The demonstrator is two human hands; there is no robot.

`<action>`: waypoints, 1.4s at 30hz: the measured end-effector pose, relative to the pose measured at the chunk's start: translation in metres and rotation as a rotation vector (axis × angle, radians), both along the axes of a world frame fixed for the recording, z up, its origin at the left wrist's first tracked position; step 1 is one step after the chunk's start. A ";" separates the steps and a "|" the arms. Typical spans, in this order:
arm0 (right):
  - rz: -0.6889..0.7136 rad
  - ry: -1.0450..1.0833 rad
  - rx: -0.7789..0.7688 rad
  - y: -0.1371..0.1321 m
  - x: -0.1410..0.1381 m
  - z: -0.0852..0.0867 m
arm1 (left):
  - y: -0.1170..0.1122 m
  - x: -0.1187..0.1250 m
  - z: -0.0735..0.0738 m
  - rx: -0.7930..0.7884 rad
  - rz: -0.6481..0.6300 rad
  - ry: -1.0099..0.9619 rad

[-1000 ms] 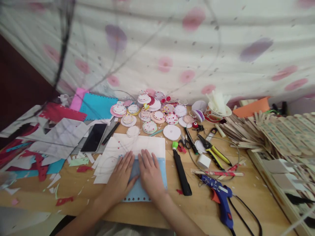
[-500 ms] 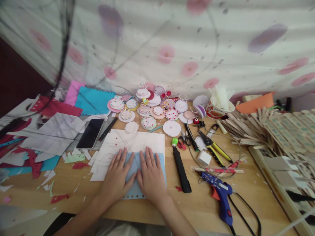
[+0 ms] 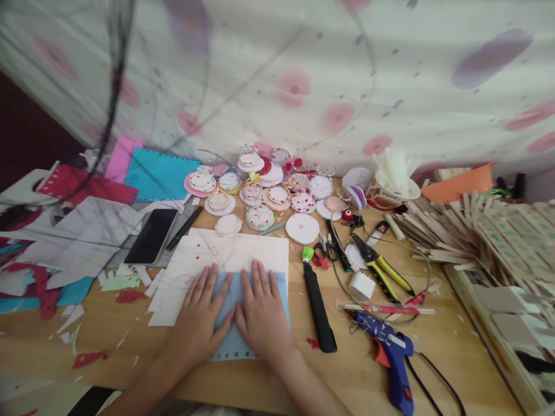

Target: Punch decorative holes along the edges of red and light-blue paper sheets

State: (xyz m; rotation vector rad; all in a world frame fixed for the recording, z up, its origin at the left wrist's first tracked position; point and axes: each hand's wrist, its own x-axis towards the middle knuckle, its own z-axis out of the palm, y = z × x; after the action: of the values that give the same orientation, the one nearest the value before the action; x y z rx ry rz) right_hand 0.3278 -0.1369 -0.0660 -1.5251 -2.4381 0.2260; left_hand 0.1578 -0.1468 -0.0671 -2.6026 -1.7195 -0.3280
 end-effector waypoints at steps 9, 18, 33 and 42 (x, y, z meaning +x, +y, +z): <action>-0.144 0.293 0.046 0.002 0.011 -0.001 | 0.001 0.002 0.002 0.001 0.059 0.020; -0.161 0.123 0.073 0.001 0.004 -0.009 | -0.003 0.003 0.000 0.014 0.061 0.041; -0.151 0.114 0.019 0.003 0.003 0.001 | -0.005 0.003 -0.003 0.063 0.084 0.019; -0.139 0.122 0.018 0.002 0.004 0.001 | -0.004 0.000 -0.005 0.081 0.057 -0.015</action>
State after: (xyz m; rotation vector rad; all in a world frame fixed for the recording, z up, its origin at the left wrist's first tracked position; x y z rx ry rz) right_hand 0.3314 -0.1345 -0.0655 -1.6155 -2.2250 0.2606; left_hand 0.1581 -0.1509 -0.0721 -2.4965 -1.7420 -0.4079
